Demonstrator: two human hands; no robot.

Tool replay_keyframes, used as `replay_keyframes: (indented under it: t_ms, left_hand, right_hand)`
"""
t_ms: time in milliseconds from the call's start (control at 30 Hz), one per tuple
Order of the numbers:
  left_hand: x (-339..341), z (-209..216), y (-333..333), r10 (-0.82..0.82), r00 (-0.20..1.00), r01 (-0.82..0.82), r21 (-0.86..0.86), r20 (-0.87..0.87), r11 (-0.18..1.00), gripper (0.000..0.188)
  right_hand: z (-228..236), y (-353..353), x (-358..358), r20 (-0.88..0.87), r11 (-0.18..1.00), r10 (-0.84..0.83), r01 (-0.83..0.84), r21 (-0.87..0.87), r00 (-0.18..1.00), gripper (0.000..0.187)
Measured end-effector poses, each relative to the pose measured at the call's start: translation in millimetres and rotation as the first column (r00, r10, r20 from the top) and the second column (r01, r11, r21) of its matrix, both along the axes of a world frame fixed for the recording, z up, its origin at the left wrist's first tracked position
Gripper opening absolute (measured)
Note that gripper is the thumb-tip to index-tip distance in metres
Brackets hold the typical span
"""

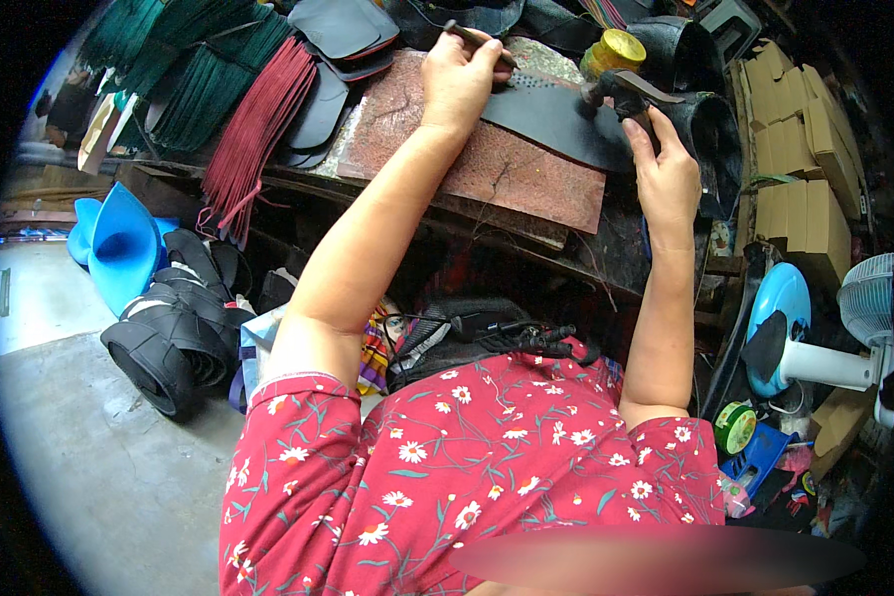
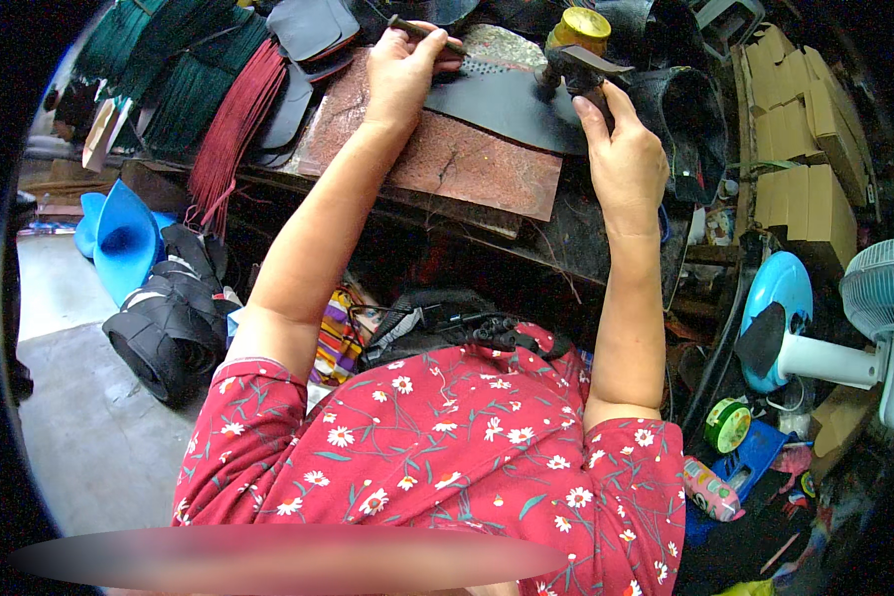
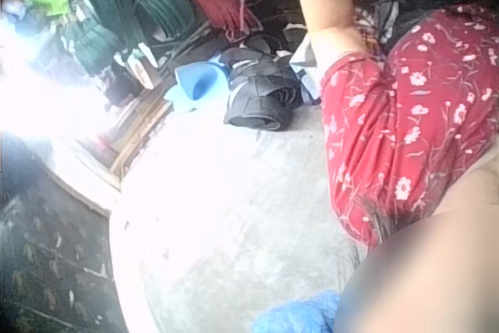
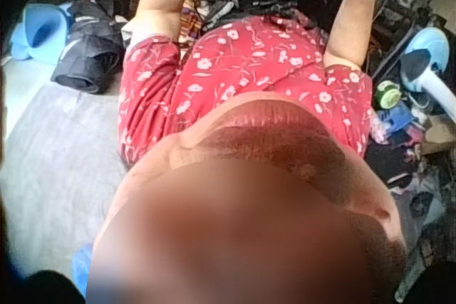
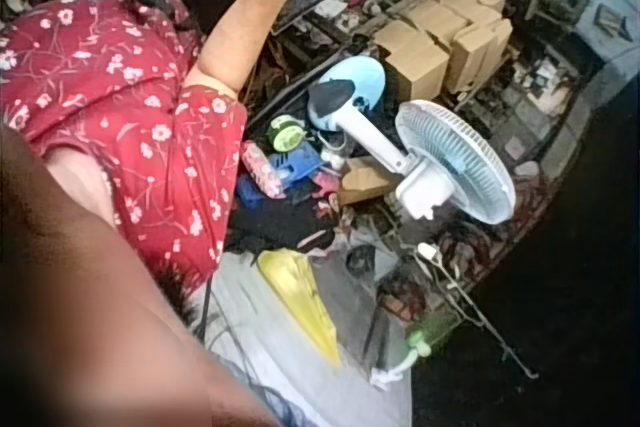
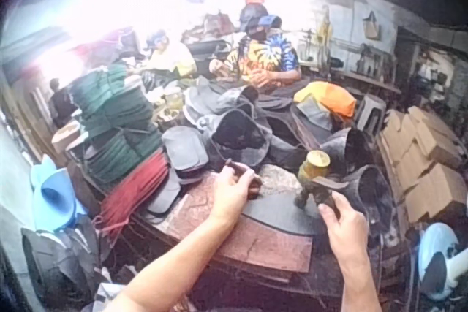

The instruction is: The person repeatedly strikes a black shoe upper with a small hammer while holding it against a wooden block. The person adjusts the shoe part's position between strikes and continues the process across the clip.

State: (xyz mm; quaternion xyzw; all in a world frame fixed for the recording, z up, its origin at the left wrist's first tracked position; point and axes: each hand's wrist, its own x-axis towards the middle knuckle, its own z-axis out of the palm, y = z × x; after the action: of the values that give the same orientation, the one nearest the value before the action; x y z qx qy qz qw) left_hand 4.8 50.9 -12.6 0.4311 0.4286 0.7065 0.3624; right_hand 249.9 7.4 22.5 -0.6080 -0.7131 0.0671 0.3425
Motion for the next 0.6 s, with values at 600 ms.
replay_keyframes:
  t_ms: [600]
  left_hand:
    - [13.6,8.7,-14.7,0.320,0.520,-0.104,0.314,-0.792,0.944,0.020]
  right_hand:
    - [59.7,-23.5,-32.9,-0.249,0.890,0.359,-0.250,0.382,0.900,0.037]
